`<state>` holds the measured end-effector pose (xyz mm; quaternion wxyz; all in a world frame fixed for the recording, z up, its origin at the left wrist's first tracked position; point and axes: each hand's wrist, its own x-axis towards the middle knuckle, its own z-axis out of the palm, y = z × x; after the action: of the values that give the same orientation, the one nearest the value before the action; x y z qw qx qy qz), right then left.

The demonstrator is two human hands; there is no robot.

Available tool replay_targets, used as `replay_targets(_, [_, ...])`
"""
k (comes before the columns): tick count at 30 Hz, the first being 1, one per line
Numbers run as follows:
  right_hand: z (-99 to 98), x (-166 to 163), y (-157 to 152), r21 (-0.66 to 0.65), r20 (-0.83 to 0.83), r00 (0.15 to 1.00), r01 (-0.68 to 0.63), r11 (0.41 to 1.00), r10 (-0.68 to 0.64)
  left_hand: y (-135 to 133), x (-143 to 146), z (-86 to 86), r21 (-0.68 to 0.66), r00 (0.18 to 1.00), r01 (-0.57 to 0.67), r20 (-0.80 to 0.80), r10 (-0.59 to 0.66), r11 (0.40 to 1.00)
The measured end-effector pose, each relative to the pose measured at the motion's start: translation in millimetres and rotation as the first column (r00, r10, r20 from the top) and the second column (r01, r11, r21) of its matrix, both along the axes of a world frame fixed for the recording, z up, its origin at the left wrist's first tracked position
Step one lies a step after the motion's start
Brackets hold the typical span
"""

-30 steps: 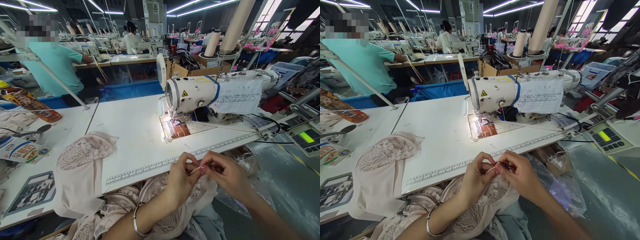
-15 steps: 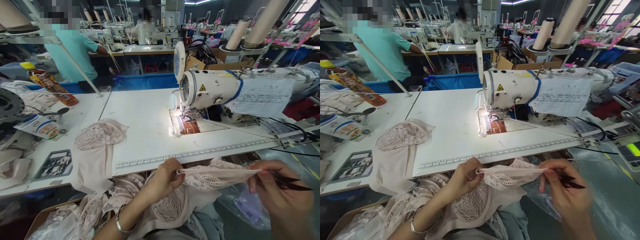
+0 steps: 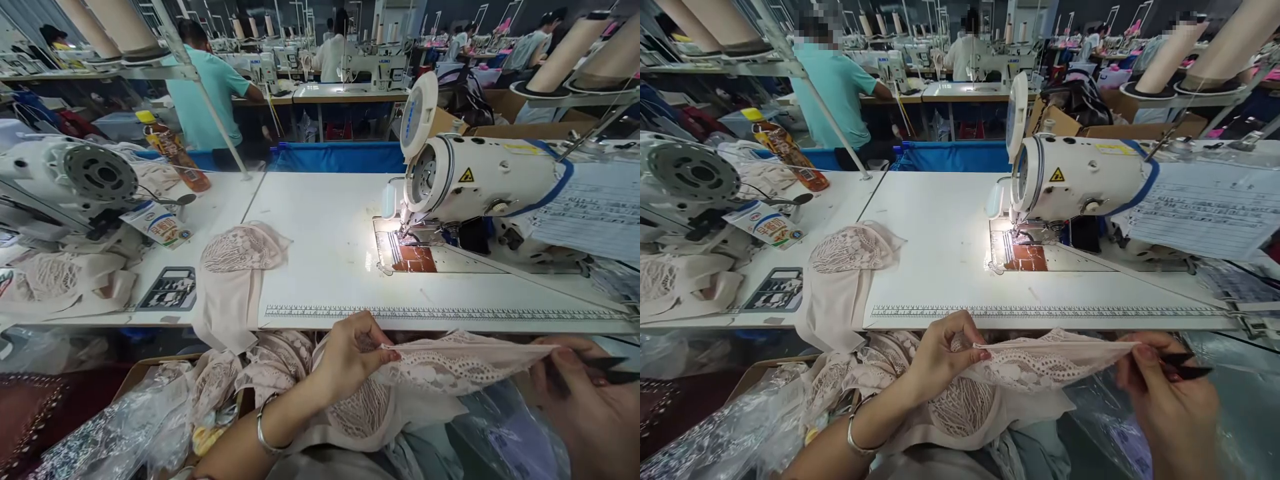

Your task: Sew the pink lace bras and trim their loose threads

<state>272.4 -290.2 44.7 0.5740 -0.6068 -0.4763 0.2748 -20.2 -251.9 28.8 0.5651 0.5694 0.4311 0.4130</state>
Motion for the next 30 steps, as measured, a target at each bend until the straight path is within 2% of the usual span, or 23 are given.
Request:
replay_targets(3, [-4.6,-5,2,0.052,0.304,0.95,0.064,0.997,-0.077,-2,4,1.3,-0.01,1.0,0.006,-0.024,-0.007,1.0])
replay_targets(5, [-5.1,-18,0,0.097,0.518,0.855,-0.046,0.994,-0.011,-3,8,1.4,-0.028,0.999,0.009,-0.036,-0.01,1.0])
replay_targets(7, [-4.3,-37,-1,0.067,0.653,0.744,-0.242,0.968,0.141,-3,12,2.8,-0.039,0.999,0.01,-0.049,-0.012,0.999])
replay_targets(9, [-2.7,-55,1,0.045,0.727,0.641,-0.4,0.915,0.245,-4,16,6.1,-0.049,0.998,0.021,-0.051,-0.024,0.999])
replay_targets(11, [-0.2,-68,5,0.109,0.78,0.59,-0.453,0.885,0.206,-5,18,10.1,-0.072,0.998,0.04,-0.039,-0.043,0.997])
replay_targets(15, [7.3,-75,14,0.295,0.786,0.616,-0.452,0.842,0.056,-7,20,12.3,-0.101,0.999,0.053,0.008,-0.052,0.994])
replay_targets(18, [13.1,-74,17,0.33,0.791,0.61,-0.483,0.811,0.041,-7,20,8.3,-0.058,0.997,0.053,0.058,-0.05,0.997])
replay_targets(19, [14.7,-73,17,0.325,0.799,0.599,-0.505,0.8,0.053,-5,19,7.4,-0.022,0.995,0.087,0.06,-0.085,0.996])
replay_targets(21, [17.8,-73,17,0.302,0.8,0.59,-0.553,0.777,0.109,-1,16,8.2,0.084,0.97,0.241,0.007,-0.242,0.967])
replay_targets(23, [21.3,-72,14,0.276,0.771,0.61,-0.579,0.767,0.183,7,9,12.7,0.206,0.913,0.407,-0.118,-0.391,0.89])
replay_targets(26, [28.2,-65,9,0.138,0.696,0.644,-0.553,0.821,0.317,22,-2,21.5,0.347,0.864,0.501,-0.257,-0.434,0.793])
replay_targets(28, [33.0,-58,8,-0.049,0.615,0.655,-0.525,0.85,0.44,30,-8,23.8,0.371,0.853,0.522,-0.2,-0.483,0.768])
replay_targets(30, [36.2,-52,9,-0.268,0.496,0.643,-0.526,0.807,0.583,36,-10,21.3,0.288,0.817,0.561,-0.044,-0.575,0.776])
